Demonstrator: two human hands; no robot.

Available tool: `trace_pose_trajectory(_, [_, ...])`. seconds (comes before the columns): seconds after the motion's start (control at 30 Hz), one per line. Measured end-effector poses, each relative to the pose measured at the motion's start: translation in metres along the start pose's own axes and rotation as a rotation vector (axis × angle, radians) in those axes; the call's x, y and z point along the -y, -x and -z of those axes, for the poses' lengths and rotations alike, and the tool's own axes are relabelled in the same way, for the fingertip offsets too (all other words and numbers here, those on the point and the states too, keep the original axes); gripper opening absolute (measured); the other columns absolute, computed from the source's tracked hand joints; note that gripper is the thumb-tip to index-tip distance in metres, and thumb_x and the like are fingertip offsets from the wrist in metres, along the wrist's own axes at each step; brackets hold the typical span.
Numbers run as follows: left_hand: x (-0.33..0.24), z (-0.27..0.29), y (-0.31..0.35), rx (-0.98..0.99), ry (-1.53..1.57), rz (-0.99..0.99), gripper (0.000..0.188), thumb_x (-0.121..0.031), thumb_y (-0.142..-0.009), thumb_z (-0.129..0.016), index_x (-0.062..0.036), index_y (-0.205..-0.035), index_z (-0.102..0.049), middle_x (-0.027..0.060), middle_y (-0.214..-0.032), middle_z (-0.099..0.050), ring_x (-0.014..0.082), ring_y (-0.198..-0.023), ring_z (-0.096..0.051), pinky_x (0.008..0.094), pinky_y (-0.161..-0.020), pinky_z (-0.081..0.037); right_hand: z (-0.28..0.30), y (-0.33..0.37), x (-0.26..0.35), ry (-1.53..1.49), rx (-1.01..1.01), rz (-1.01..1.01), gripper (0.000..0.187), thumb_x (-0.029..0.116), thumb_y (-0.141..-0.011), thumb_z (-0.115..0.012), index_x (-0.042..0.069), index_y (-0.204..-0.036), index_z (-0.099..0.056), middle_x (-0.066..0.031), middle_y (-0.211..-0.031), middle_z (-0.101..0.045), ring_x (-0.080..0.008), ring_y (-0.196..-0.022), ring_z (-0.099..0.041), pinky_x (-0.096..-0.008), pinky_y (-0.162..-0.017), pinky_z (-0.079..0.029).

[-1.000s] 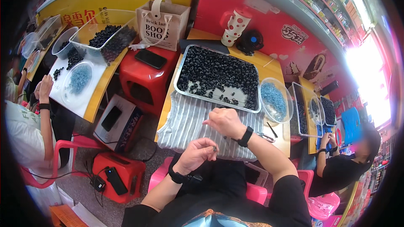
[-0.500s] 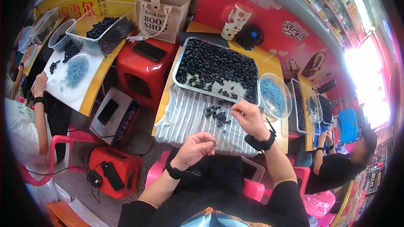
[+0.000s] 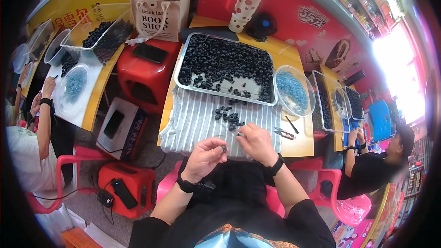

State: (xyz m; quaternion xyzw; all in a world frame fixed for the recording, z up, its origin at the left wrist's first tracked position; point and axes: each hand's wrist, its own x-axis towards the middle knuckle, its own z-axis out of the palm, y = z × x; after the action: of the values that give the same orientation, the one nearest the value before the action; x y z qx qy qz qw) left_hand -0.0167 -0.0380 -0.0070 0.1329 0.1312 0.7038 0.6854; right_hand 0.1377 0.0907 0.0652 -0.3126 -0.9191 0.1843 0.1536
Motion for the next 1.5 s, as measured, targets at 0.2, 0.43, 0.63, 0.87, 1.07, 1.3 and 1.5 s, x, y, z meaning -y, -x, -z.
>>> trace_pose_trajectory(0.2, [0.001,0.0,0.001,0.001,0.003,0.001,0.022,-0.006,-0.093,-0.063,0.0021,-0.113,-0.061,0.0125,-0.099,-0.066,0.0163,-0.076,-0.065,0.0257,-0.07,-0.054,-0.009,0.001,0.003,0.09,-0.007,0.014,0.014,0.014,-0.078,-0.07,0.005,-0.081,-0.061,-0.0136,-0.082,-0.055,-0.0346,-0.079,-0.06,-0.0446,-0.064,-0.048])
trace_pose_trajectory(0.43, [0.001,0.0,0.001,-0.008,-0.027,0.011,0.02,-0.006,-0.094,-0.061,0.0016,-0.112,-0.061,0.0129,-0.099,-0.066,0.0166,-0.076,-0.065,0.0255,-0.068,-0.053,-0.014,0.002,0.003,0.151,-0.067,0.08,0.011,0.011,-0.077,-0.069,0.004,-0.079,-0.06,-0.0136,-0.082,-0.054,-0.0342,-0.081,-0.058,-0.0443,-0.065,-0.048])
trace_pose_trajectory(0.63, [0.003,-0.007,-0.002,-0.038,-0.053,0.006,0.017,-0.003,-0.094,-0.059,0.0014,-0.11,-0.061,0.0137,-0.099,-0.066,0.0176,-0.075,-0.065,0.026,-0.068,-0.053,-0.008,0.008,-0.013,-0.078,-0.15,0.081,0.007,0.003,-0.08,-0.065,0.001,-0.086,-0.062,-0.0116,-0.081,-0.056,-0.0275,-0.077,-0.06,-0.0355,-0.063,-0.049])
trace_pose_trajectory(0.87, [0.02,-0.029,-0.014,-0.069,-0.147,0.069,0.018,-0.004,-0.093,-0.061,0.0018,-0.11,-0.062,0.0113,-0.095,-0.067,0.0169,-0.077,-0.065,0.0263,-0.071,-0.054,0.006,0.054,0.003,-1.14,-0.121,-0.192,0.009,-0.005,-0.087,-0.063,-0.003,-0.096,-0.064,-0.0039,-0.087,-0.06,-0.0089,-0.08,-0.058,-0.0229,-0.071,-0.046])
trace_pose_trajectory(1.07, [0.039,-0.04,-0.016,-0.039,-0.203,0.094,0.022,-0.003,-0.094,-0.06,0.0022,-0.115,-0.062,0.0102,-0.095,-0.067,0.0162,-0.081,-0.065,0.026,-0.073,-0.052,0.011,0.073,0.009,-1.16,-0.231,-0.127,0.01,-0.011,-0.086,-0.06,-0.004,-0.093,-0.063,-0.0078,-0.091,-0.061,-0.0132,-0.08,-0.063,-0.0239,-0.069,-0.05])
trace_pose_trajectory(1.3, [0.044,-0.045,-0.016,-0.07,-0.245,0.087,0.022,-0.002,-0.094,-0.06,0.0022,-0.115,-0.063,0.008,-0.095,-0.066,0.0155,-0.082,-0.064,0.0255,-0.075,-0.052,0.004,0.079,-0.001,-1.127,-0.264,-0.155,0.011,-0.011,-0.084,-0.062,-0.004,-0.092,-0.063,-0.0083,-0.089,-0.061,-0.013,-0.078,-0.062,-0.024,-0.068,-0.05])
trace_pose_trajectory(1.5, [0.045,-0.046,-0.015,-0.066,-0.341,0.048,0.021,0.0,-0.093,-0.059,0.0022,-0.113,-0.065,0.0064,-0.098,-0.062,0.0144,-0.081,-0.063,0.025,-0.075,-0.052,-0.004,0.082,-0.006,-1.088,-0.257,-0.121,0.011,-0.01,-0.083,-0.064,-0.004,-0.092,-0.063,-0.0078,-0.087,-0.062,-0.0123,-0.077,-0.062,-0.0232,-0.067,-0.049])
